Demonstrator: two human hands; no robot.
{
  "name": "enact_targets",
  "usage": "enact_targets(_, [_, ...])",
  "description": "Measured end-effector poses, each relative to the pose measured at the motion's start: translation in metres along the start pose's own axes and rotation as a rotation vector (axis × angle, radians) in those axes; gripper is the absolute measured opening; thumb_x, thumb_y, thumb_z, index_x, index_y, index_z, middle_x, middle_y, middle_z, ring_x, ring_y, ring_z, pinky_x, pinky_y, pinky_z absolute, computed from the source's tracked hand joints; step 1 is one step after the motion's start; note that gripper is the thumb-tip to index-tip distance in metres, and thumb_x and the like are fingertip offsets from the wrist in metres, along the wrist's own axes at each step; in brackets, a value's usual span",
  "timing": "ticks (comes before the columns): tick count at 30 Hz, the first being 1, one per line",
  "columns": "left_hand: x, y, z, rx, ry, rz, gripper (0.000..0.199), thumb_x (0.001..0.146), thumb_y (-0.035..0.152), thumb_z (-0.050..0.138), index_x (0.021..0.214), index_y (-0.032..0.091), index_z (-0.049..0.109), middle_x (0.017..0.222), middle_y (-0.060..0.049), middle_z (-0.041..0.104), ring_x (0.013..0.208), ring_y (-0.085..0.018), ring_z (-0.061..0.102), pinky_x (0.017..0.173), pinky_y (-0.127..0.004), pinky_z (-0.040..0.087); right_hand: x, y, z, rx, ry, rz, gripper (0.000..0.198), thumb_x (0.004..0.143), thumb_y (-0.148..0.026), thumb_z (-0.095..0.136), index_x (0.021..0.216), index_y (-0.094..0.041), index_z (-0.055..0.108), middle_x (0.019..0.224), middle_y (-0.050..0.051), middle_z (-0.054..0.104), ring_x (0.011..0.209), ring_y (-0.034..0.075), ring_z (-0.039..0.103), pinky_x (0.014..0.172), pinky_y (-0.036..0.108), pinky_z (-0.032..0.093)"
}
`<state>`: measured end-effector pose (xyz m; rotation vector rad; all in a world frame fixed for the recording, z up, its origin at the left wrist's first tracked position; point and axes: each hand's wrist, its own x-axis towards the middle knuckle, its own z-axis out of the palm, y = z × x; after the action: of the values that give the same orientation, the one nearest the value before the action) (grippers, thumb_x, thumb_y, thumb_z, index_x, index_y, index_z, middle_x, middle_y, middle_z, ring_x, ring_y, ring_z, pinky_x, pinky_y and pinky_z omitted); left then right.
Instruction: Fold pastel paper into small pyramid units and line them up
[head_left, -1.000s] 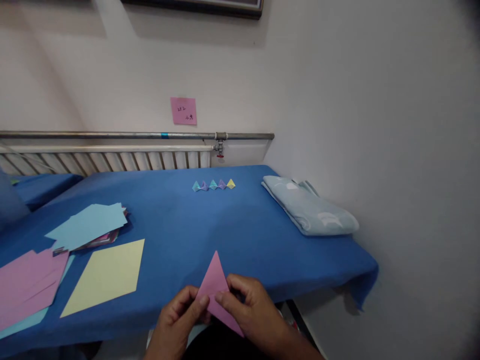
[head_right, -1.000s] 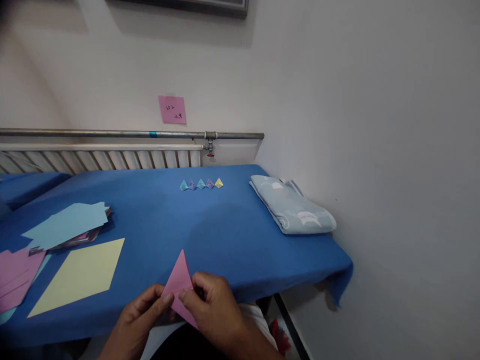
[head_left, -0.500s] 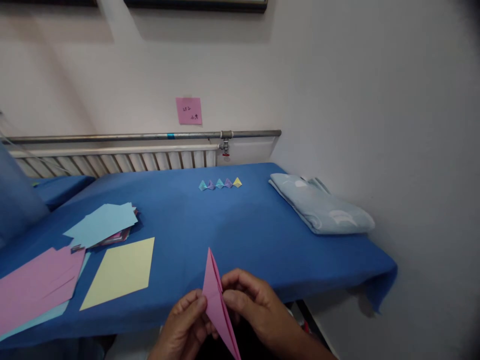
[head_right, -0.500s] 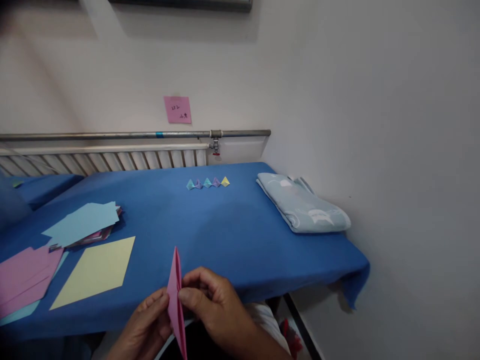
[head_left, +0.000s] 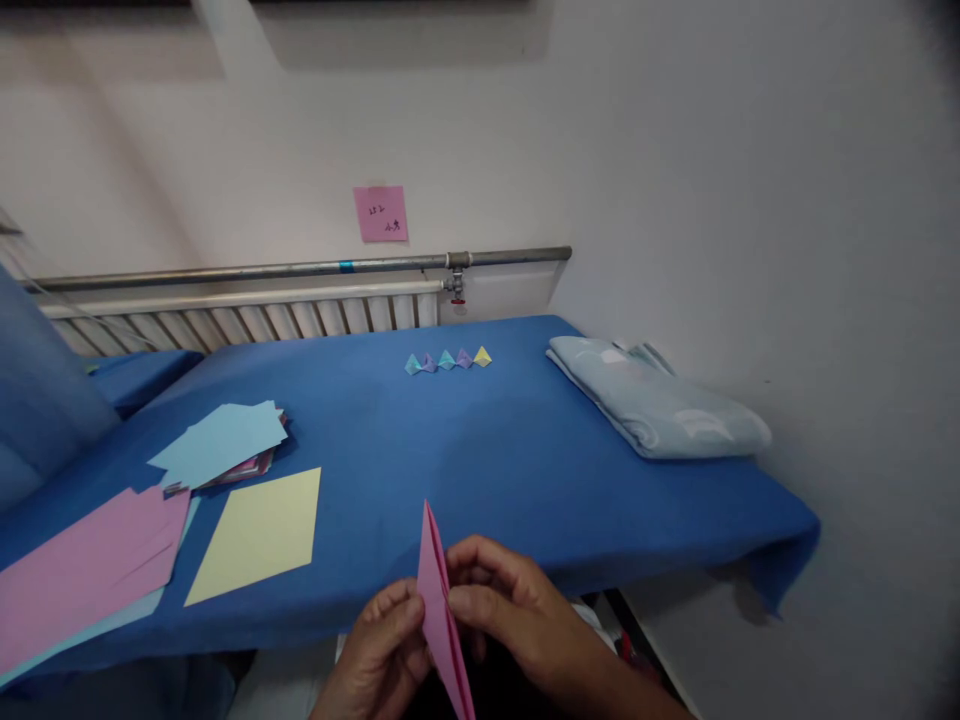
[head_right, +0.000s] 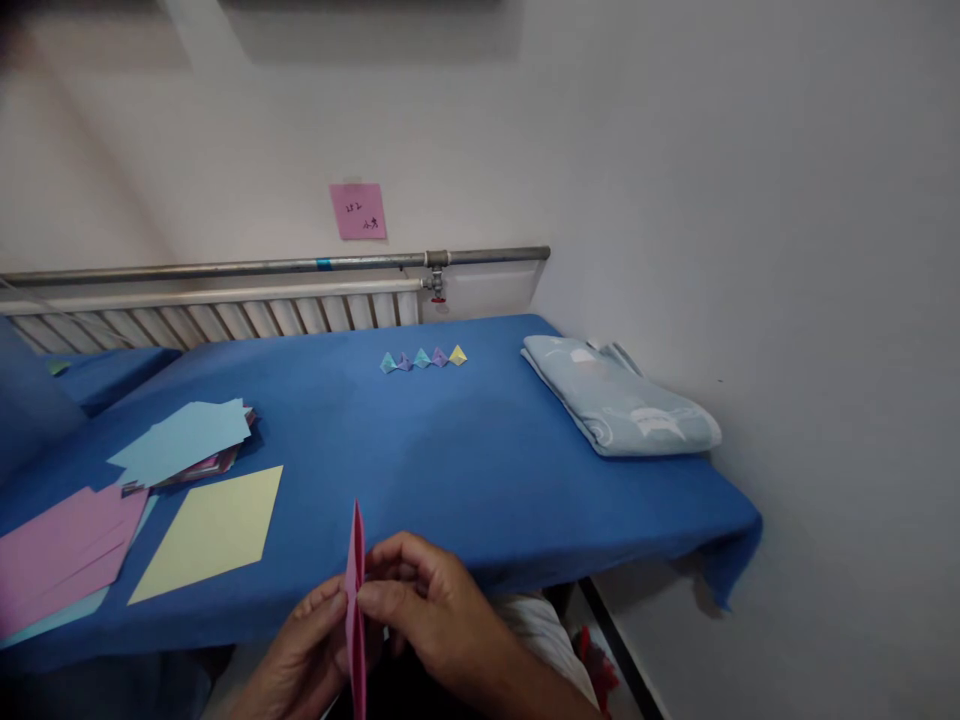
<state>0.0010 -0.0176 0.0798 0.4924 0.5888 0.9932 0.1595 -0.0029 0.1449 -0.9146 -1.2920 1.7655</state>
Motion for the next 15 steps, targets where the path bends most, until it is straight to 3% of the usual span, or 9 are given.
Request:
enact_targets(11, [0.0002,-0.0033,-0.0021,-0.032,0.002,-0.019,0.019,0.073,0.03,0.073,0.085,0.015,0.073,0.064,-0.005,0.067,0.066,-0.018,0.065,0.073,-0.031,0.05,-0.0003,0.0005,0.0033,0.03,-0.008,0.011,0.02,0.076,-0.032,0.06,0.088,-0.016,0.06,0.07,-0.001,0.057,0.057,0.009,0.05,0.054,0.022,0.039])
enact_targets(15, [0.0001,-0.0024,-0.0061,0.005,0.03,-0.016,0.021,0.07,0.032,0.075,0.083,0.015,0.072,0.062,-0.003,0.066,0.062,-0.016,0.063,0.072,-0.03,0.049,-0.0024,0.0,0.0046,0.014,0.026,-0.01,0.024,0.077,-0.028,0.056,0.098,-0.017,0.059,0.075,0.0,0.058,0.061,0.01,0.052,0.054,0.022,0.041])
